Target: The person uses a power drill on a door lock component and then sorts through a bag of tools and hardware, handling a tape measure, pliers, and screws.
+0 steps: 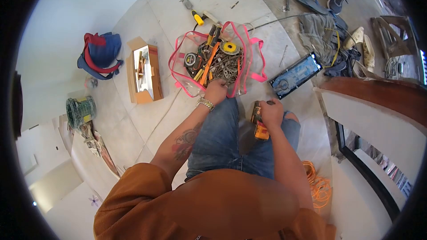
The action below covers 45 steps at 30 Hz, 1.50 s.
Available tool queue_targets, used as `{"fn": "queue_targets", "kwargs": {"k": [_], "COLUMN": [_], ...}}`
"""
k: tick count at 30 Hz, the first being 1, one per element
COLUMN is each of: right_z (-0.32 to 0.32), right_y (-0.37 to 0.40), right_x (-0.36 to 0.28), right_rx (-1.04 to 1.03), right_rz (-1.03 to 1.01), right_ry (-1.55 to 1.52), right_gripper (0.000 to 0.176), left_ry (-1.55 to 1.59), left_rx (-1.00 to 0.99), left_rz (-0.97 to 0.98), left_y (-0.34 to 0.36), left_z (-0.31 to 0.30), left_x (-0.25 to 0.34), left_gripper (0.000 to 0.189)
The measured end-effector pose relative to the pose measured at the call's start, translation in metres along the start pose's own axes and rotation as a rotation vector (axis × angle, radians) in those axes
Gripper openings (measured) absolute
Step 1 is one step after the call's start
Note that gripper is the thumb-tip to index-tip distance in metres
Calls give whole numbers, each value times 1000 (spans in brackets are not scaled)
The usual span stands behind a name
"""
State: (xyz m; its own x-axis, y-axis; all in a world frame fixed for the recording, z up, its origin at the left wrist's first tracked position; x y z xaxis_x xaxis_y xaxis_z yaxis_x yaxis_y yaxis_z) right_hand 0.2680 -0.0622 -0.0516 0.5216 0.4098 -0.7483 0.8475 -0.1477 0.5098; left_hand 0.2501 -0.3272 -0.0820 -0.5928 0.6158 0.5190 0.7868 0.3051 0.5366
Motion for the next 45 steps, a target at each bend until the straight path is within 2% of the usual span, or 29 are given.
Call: {"fn": "queue_targets", "kwargs": {"k": [5, 8, 10, 11, 13, 14, 16, 20, 22, 26, 30, 32, 37, 42, 45], "right_z": [0, -1, 0, 0, -1, -2, -1, -5, -5, -3, -5, -5, -5, -6, -8], "right_y": [-5, 1, -4, -4, -3, -2, -1, 4, 1, -7, -4, 1, -5, 5, 8], "right_x": [10, -1, 10, 11, 10, 7, 6, -9, -2, 24, 14, 3, 18, -12, -16], "right_rx": [10, 29, 32, 37, 30, 26, 34, 73, 46, 28, 2, 21, 0, -7, 30], "right_rz": [-73, -35, -56, -74, -69, -67, -62, -81, -42, -20, -13, -29, -40, 15, -17], "right_ry": [-12, -30, -18, -11, -10, -14, -3, 71, 25, 14, 8, -9, -15, -74, 41], "right_gripper": [27, 23, 23, 22, 22, 22, 22, 23, 23, 22, 22, 21, 20, 19, 22], "left_ry": [-35, -43, -230, -228, -235, -235, -214, -193, -211, -139, -129, -237, -139, -134, -179], "left_rx": [-15, -88, 84, 82, 242, 239, 158, 109, 31, 53, 35, -90, -99, -79, -129], "left_rz": [-38, -116, -98, -101, 79, 76, -37, -63, 2, 83, 103, 97, 79, 96, 98], "left_y": [2, -1, -2, -4, -6, -10, -24, -37, -38, -50, -59, -53, -35, -29, -34], "left_z": [-9, -10, -12, -14, -27, -29, -33, -39, -35, -2, 22, 32, 21, 23, 26], "left_x": [29, 29, 27, 24, 21, 17, 7, 5, 15, 25, 37, 44, 46, 46, 43], "left_gripper": [25, 29, 34, 34, 38, 38, 33, 31, 29, 29, 31, 39, 42, 42, 38]}}
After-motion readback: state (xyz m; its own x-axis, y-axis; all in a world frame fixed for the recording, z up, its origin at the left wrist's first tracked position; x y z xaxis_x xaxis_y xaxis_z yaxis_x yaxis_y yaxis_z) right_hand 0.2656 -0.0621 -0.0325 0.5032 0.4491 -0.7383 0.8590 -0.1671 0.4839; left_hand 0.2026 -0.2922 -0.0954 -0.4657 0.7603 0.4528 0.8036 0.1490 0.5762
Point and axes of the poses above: each hand's wrist, its own y-axis away from the middle knuckle, its own z-axis out of the palm, x = y × z, the point moved 3 cm from there along -y, towards the middle knuckle, and after that the axes turned 10 degrees about -z, right-handed, at the moved point
